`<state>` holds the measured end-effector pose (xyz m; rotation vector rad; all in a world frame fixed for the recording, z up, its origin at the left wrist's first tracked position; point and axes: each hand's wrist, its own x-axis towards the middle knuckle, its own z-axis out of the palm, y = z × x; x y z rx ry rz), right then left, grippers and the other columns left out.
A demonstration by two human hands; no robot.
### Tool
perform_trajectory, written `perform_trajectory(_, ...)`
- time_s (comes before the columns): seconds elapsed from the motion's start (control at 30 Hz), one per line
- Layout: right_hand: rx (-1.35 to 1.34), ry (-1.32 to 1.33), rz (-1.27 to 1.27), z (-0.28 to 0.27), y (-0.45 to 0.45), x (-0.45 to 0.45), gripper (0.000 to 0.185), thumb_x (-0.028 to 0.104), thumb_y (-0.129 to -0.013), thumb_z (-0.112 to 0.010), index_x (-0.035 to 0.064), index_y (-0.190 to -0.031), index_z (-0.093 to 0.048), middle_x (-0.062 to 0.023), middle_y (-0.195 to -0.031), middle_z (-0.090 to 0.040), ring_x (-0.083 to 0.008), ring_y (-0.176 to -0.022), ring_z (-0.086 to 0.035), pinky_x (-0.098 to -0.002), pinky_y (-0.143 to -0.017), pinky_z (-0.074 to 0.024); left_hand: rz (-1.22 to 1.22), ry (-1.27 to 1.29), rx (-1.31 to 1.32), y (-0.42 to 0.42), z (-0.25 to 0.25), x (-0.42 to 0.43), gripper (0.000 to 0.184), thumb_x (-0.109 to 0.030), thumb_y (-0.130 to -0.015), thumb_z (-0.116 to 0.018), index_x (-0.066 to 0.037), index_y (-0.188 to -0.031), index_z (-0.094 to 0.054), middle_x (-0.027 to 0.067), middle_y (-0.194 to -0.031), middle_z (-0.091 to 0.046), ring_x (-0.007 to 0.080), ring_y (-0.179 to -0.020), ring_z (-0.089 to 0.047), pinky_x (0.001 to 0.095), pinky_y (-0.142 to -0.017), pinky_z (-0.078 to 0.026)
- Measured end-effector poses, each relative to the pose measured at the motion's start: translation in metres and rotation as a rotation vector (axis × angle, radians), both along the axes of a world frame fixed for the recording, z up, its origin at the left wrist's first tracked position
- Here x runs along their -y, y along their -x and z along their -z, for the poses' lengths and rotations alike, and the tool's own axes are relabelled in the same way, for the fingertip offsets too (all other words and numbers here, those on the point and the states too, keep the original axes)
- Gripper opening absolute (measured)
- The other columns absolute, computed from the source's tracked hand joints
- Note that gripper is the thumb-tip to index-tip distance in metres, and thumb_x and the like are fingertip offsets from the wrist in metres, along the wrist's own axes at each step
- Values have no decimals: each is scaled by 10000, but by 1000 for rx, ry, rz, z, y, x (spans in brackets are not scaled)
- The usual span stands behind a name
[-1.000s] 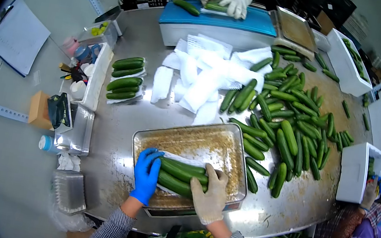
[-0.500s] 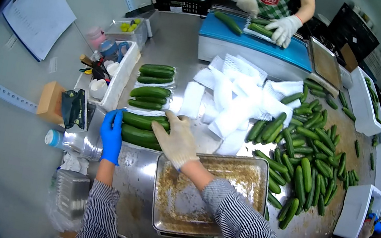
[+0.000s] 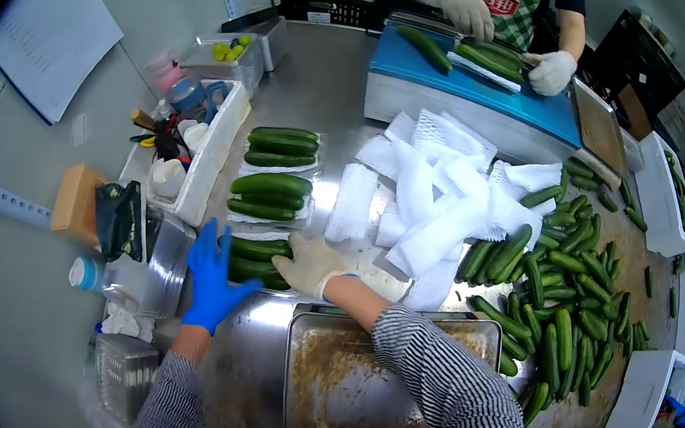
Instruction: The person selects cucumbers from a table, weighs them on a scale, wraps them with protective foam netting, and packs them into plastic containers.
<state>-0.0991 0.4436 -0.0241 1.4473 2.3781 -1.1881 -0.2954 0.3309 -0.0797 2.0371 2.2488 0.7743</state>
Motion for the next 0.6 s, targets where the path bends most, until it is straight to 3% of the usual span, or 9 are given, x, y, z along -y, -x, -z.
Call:
perform_trajectory(0.07,-50,-270,-23,-11,-13,-6,604,375,-857,-654,15,-1320,-511,-260,-1176,-578,-426,-1098,-588,-488,-953,-476,280,147,-168,-8,-13,1,1007,-536,-707,-797,-42,-1473,-367,202,-1552,-275,413,-1434,-239,572,-1167,-151)
perform_trajectory(0.1,-73,-407,-37,-15,-19,-13,592,355,-840,-684,17,-1298,-524,-237,-1144,-588,-408,-1069,-602,-489,-930,-486,322,143,-224,-6,0,0,1006,-544,-703,-794,-45,-1469,-373,201,-1548,-282,409,-1438,-237,579,-1169,-146)
perform_trajectory(0.13,73,-626,-114,-17,-24,-23,582,285,-796,-733,49,-1289,-533,-185,-1080,-587,-360,-1012,-615,-456,-846,-516,366,134,-283,4,22,-2,1005,-552,-699,-791,-48,-1465,-379,201,-1544,-288,405,-1441,-234,585,-1171,-142)
perform_trajectory(0.23,278,-844,-294,31,-48,-56,590,274,-789,-734,81,-1307,-526,-172,-1110,-594,-336,-1025,-622,-409,-802,-533,445,67,-363,19,43,-18,1003,-551,-701,-788,-50,-1463,-371,205,-1529,-301,416,-1437,-236,586,-1174,-147)
perform_trajectory(0.37,149,-665,-333,51,-61,-82,362,246,-781,-725,80,-1101,-688,-186,-1118,-616,-317,-1011,-633,-397,-808,-546,432,66,-347,28,44,-46,1024,-539,-709,-785,-46,-1485,-334,211,-1530,-298,427,-1435,-232,581,-1180,-140)
perform_trajectory(0.4,155,-642,-318,53,-62,-85,288,251,-802,-696,77,-1031,-707,-184,-1140,-617,-336,-1020,-629,-448,-837,-540,431,89,-347,30,43,-51,1029,-537,-712,-783,-43,-1491,-325,215,-1532,-296,429,-1435,-231,580,-1181,-138)
perform_trajectory(0.47,161,-658,-302,58,-63,-86,299,245,-799,-687,78,-1046,-706,-175,-1080,-645,-337,-990,-648,-452,-812,-549,434,128,-349,34,44,-67,1040,-532,-728,-772,-30,-1506,-298,235,-1540,-281,434,-1436,-228,578,-1183,-129)
perform_trajectory(0.53,40,-586,-124,64,-65,-91,303,235,-827,-645,71,-1078,-692,-182,-1050,-665,-347,-984,-658,-458,-841,-537,453,36,-364,39,53,-86,1064,-545,-729,-768,-13,-1511,-282,245,-1549,-262,430,-1438,-222,574,-1184,-127)
perform_trajectory(0.6,-238,-479,110,56,-71,-90,372,272,-900,-568,65,-1201,-634,-188,-1109,-664,-369,-1021,-640,-464,-900,-505,438,32,-359,39,52,-105,1031,-539,-734,-758,-20,-1501,-305,244,-1534,-285,417,-1433,-231,567,-1190,-130)
